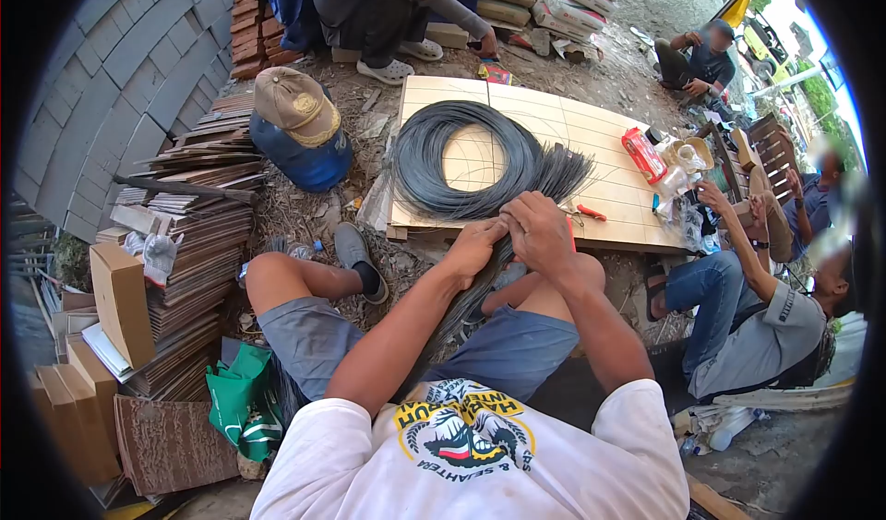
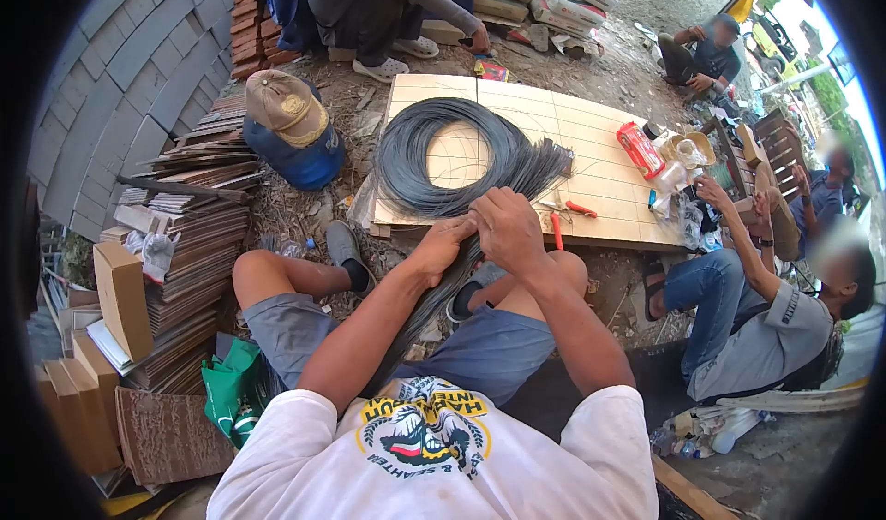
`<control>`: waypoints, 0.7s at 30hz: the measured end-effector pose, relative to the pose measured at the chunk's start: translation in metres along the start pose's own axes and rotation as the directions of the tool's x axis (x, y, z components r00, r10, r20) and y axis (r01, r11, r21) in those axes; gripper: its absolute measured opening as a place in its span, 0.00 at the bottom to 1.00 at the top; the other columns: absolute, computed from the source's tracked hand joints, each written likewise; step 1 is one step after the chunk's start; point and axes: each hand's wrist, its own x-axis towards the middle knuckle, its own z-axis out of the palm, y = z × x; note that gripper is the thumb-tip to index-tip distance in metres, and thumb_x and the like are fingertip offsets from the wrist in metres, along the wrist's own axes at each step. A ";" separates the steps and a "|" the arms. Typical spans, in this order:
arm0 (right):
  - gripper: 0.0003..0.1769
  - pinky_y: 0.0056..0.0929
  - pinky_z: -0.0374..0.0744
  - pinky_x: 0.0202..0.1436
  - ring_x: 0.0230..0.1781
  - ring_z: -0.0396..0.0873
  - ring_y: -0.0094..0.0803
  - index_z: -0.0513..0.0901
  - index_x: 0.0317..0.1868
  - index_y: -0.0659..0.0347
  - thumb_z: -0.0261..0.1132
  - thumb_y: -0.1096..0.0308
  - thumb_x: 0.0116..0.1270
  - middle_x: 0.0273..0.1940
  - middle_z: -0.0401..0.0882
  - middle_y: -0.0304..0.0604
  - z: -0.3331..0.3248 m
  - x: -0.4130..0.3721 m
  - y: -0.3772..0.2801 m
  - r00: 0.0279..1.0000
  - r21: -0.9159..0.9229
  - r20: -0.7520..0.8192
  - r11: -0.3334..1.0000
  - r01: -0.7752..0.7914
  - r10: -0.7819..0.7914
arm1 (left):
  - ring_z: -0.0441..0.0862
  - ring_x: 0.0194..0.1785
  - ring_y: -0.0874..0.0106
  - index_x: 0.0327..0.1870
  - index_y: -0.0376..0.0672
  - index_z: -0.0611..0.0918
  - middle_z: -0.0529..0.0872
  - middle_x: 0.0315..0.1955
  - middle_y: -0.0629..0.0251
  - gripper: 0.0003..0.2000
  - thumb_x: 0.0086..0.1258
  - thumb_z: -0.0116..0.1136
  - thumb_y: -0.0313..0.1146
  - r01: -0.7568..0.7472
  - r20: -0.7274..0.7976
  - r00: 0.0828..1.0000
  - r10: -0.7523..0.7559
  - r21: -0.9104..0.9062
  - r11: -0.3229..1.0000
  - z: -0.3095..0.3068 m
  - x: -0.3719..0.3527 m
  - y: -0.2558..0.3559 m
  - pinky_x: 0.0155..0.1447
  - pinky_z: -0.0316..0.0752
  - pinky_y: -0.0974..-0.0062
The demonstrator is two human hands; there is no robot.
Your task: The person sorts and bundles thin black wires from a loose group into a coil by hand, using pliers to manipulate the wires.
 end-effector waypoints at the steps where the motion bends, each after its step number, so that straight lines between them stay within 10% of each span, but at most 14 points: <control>1: 0.04 0.39 0.75 0.43 0.37 0.78 0.41 0.83 0.35 0.60 0.68 0.76 0.59 0.33 0.80 0.41 0.001 -0.006 -0.003 0.997 0.003 -0.083 1.000 -0.006 0.006 | 0.84 0.34 0.76 0.48 0.37 0.82 0.87 0.39 0.63 0.17 0.83 0.43 0.40 0.007 0.003 1.000 -0.007 0.003 1.000 0.000 0.001 0.000 0.35 0.79 0.77; 5: 0.04 0.38 0.72 0.48 0.38 0.77 0.38 0.83 0.35 0.60 0.68 0.76 0.59 0.33 0.80 0.39 0.006 -0.026 -0.011 0.969 -0.090 -0.236 0.995 0.050 -0.070 | 0.84 0.44 0.74 0.53 0.40 0.84 0.87 0.43 0.62 0.14 0.80 0.50 0.37 0.058 -0.151 0.987 -0.058 -0.003 0.998 0.002 0.005 0.001 0.49 0.78 0.77; 14: 0.06 0.37 0.66 0.55 0.42 0.74 0.37 0.85 0.39 0.57 0.70 0.72 0.61 0.38 0.76 0.40 0.039 -0.066 -0.016 0.772 0.065 -0.558 0.944 -0.323 0.303 | 0.82 0.33 0.73 0.45 0.37 0.84 0.86 0.35 0.63 0.15 0.79 0.53 0.42 0.177 -0.176 0.969 -0.175 -0.004 0.984 0.004 0.022 -0.011 0.34 0.79 0.73; 21: 0.03 0.18 0.74 0.23 0.25 0.71 0.18 0.83 0.41 0.62 0.64 0.73 0.71 0.44 0.71 0.38 0.062 -0.066 -0.020 0.586 0.689 -0.382 0.643 -0.336 0.715 | 0.81 0.26 0.72 0.40 0.38 0.83 0.83 0.26 0.63 0.18 0.79 0.52 0.45 0.215 -0.213 0.955 -0.206 0.023 0.976 0.002 0.021 -0.009 0.26 0.76 0.74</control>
